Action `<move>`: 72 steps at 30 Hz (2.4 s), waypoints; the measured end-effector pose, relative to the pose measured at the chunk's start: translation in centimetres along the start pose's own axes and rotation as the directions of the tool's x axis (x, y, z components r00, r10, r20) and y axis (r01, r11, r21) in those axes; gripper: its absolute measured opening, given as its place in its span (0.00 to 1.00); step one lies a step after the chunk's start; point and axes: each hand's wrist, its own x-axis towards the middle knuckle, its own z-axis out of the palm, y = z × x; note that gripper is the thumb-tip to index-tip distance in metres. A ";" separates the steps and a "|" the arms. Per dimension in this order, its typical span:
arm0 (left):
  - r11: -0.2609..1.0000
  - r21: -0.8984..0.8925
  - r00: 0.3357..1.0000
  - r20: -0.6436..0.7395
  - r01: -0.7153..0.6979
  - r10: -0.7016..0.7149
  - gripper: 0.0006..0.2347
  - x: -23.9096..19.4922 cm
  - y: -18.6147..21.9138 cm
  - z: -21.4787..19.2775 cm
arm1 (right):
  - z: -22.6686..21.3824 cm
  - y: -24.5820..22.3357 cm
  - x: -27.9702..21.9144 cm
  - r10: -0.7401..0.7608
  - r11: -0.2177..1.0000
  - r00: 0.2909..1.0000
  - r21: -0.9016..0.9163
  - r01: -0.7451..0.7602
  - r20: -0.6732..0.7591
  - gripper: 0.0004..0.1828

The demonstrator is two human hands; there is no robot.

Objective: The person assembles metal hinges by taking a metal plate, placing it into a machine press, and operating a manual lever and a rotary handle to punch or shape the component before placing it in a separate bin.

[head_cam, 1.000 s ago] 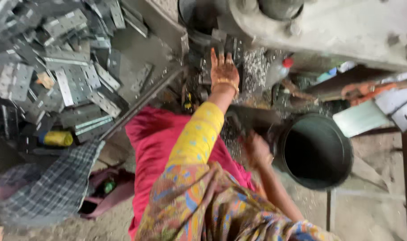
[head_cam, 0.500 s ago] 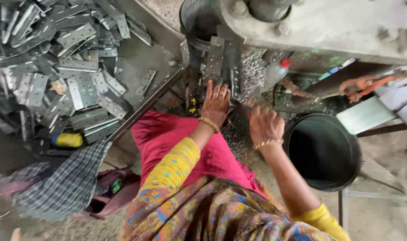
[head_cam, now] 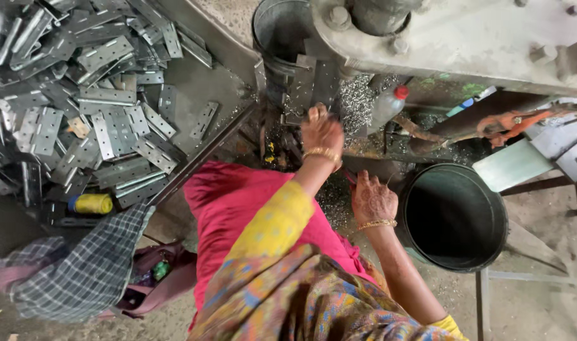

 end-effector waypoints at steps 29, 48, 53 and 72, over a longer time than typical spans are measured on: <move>0.933 0.333 0.966 -0.162 -0.136 0.199 0.11 0.7 -2.4 1.9 | 15.7 3.5 -1.9 0.122 0.924 0.961 0.325 -0.201 0.248 0.24; 0.930 0.358 0.964 -0.210 -0.081 0.164 0.13 4.7 -1.5 2.9 | 16.3 2.0 -2.3 0.123 0.936 0.975 0.304 -0.176 0.184 0.25; 0.933 0.342 0.986 -0.077 -0.115 0.149 0.15 3.3 -2.0 -0.1 | 15.4 4.1 -1.0 0.093 0.936 0.937 0.290 -0.198 0.338 0.25; 0.999 0.020 0.788 -0.615 0.042 -0.021 0.16 3.1 -19.1 0.9 | 4.5 2.7 -1.1 -0.066 0.944 0.883 0.257 0.206 -0.465 0.22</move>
